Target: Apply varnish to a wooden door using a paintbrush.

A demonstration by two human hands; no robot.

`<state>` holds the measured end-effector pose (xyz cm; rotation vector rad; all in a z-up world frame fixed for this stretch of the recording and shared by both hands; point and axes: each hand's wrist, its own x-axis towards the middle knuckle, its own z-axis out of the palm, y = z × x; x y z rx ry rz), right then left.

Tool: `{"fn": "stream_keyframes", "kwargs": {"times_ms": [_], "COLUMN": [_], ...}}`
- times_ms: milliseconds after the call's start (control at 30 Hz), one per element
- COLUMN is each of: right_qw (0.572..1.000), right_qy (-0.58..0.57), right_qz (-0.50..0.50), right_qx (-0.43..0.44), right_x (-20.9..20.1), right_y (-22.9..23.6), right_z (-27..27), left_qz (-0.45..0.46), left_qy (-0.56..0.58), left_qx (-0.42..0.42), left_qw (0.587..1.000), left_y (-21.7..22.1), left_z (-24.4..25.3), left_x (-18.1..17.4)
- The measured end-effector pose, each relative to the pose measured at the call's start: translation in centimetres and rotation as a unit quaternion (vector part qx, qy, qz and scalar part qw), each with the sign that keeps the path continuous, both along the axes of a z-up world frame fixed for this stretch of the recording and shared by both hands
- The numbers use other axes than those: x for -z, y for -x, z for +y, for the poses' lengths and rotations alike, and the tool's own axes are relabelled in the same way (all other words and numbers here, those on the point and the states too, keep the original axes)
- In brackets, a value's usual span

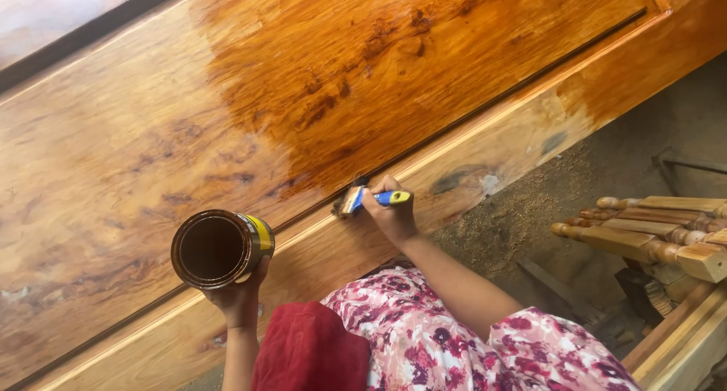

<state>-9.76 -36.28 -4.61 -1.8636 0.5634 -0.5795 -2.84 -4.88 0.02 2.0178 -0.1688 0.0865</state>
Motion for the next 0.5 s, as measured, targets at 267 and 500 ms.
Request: {"fn": "stream_keyframes", "kwargs": {"times_ms": [267,500], "right_qw": [0.983,0.895], "right_qy": [-0.006,0.344], "right_qz": [0.164,0.229], "right_qx": [0.082,0.167], "right_x": [-1.9,2.2], "right_y": [-1.9,-0.3], "right_z": [-18.0,-39.4], "left_qz": [-0.023,0.008], "left_qy": [-0.008,-0.022], "left_qx": [0.007,-0.004], "left_qw": [1.0,1.0], "left_y": [0.3,1.3], "left_z": [-1.6,-0.8], "left_x": [-1.8,-2.4]}}
